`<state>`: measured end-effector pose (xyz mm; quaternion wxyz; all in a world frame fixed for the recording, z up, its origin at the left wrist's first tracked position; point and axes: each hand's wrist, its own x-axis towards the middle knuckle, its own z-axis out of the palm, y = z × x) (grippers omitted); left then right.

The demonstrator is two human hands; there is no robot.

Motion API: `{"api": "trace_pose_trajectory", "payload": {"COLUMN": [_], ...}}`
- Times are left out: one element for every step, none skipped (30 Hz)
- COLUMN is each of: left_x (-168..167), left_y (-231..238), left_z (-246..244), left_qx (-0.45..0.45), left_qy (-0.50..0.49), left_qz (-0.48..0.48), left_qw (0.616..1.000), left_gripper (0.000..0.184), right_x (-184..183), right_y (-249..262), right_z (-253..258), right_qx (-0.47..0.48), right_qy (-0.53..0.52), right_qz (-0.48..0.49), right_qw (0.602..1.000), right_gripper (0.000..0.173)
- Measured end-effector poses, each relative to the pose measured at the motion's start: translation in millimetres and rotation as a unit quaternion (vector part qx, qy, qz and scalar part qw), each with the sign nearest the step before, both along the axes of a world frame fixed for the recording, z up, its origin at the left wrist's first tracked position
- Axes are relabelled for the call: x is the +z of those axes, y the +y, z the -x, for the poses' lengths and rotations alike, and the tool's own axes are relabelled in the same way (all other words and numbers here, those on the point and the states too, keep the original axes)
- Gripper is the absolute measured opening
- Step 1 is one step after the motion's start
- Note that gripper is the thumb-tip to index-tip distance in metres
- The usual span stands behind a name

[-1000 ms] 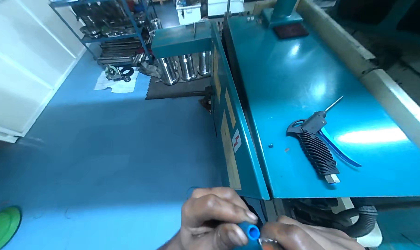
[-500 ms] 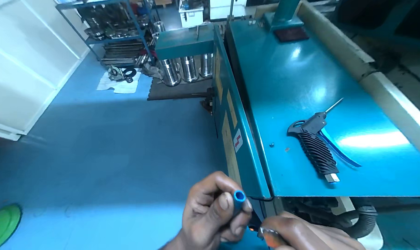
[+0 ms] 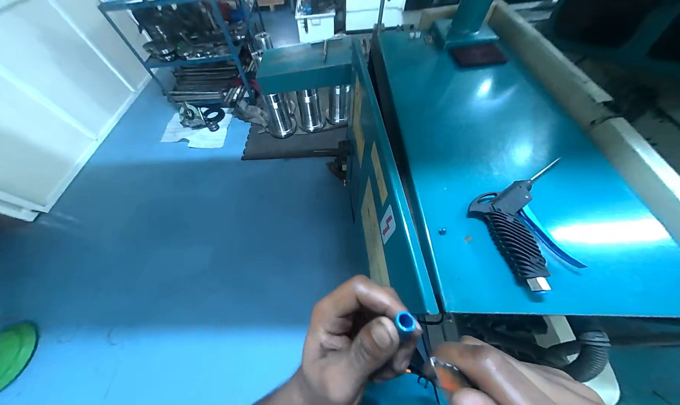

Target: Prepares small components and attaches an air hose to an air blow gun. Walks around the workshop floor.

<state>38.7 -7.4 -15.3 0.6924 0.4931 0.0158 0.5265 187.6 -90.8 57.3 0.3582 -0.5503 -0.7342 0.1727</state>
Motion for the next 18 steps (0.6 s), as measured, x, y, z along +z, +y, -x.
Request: {"api": "trace_pose_trajectory", "payload": {"left_x": [-0.7,-1.3,-1.7,-1.7,-1.5,-1.3,-1.0,-0.8,-0.6,-0.7,-0.8,-1.0,-1.1,-1.4,-1.6,-2.0,-2.4,-2.6], "left_y": [0.2,0.8,1.6,2.1,2.5,3.1,3.7,4.2,4.5,4.7,5.1,5.4,5.7,5.9,6.1,6.4,6.9,7.5], "left_z": [-0.2,-0.3,-0.2,-0.1,0.0,0.2,0.6,1.3,1.9,2.4,2.8,3.3,3.7,4.2,4.8,5.4,6.2,6.9], "left_qx": [0.028,0.048,0.062,0.073,0.084,0.092,0.098,0.102,0.106,0.109,0.112,0.115,0.117,0.12,0.124,0.131,0.139,0.146], "left_qy": [0.01,0.016,0.021,0.026,0.031,0.036,0.04,0.044,0.047,0.051,0.053,0.056,0.058,0.06,0.064,0.068,0.074,0.079], "left_qz": [-0.031,-0.06,-0.084,-0.101,-0.113,-0.122,-0.129,-0.134,-0.138,-0.142,-0.146,-0.151,-0.155,-0.16,-0.164,-0.17,-0.177,-0.185], "left_qw": [0.999,0.997,0.994,0.992,0.99,0.988,0.986,0.985,0.984,0.982,0.981,0.98,0.979,0.978,0.976,0.974,0.971,0.969], "left_gripper": [0.021,0.02,0.02,0.02,0.019,0.019,0.018,0.018,0.017,0.017,0.017,0.017,0.017,0.017,0.016,0.016,0.017,0.017], "right_x": [0.8,1.8,2.7,3.2,3.2,3.0,2.8,2.6,2.7,2.7,2.6,2.5,2.3,2.2,2.2,2.5,2.8,3.1], "right_y": [-0.7,-1.3,-1.8,-2.2,-2.6,-2.9,-3.1,-3.1,-3.2,-3.4,-3.5,-3.6,-3.8,-3.9,-4.0,-4.1,-4.2,-4.3], "right_z": [0.0,0.0,0.2,0.7,1.0,1.2,1.4,1.6,1.7,2.0,2.2,2.3,2.4,2.4,2.2,2.0,2.0,2.2], "right_qx": [-0.003,-0.005,-0.007,-0.009,-0.01,-0.011,-0.012,-0.013,-0.015,-0.019,-0.023,-0.025,-0.027,-0.027,-0.028,-0.029,-0.032,-0.035], "right_qy": [0.001,-0.003,-0.007,-0.008,-0.01,-0.013,-0.017,-0.019,-0.022,-0.027,-0.03,-0.034,-0.036,-0.038,-0.04,-0.045,-0.052,-0.059], "right_qz": [-0.001,-0.002,-0.003,-0.004,-0.007,-0.009,-0.011,-0.013,-0.014,-0.014,-0.015,-0.015,-0.014,-0.012,-0.009,-0.007,-0.006,-0.005], "right_qw": [1.0,1.0,1.0,1.0,1.0,1.0,1.0,1.0,1.0,0.999,0.999,0.999,0.999,0.999,0.999,0.999,0.998,0.998], "right_gripper": [0.048,0.047,0.047,0.047,0.047,0.047,0.047,0.047,0.047,0.047,0.047,0.047,0.047,0.047,0.047,0.047,0.047,0.048]}}
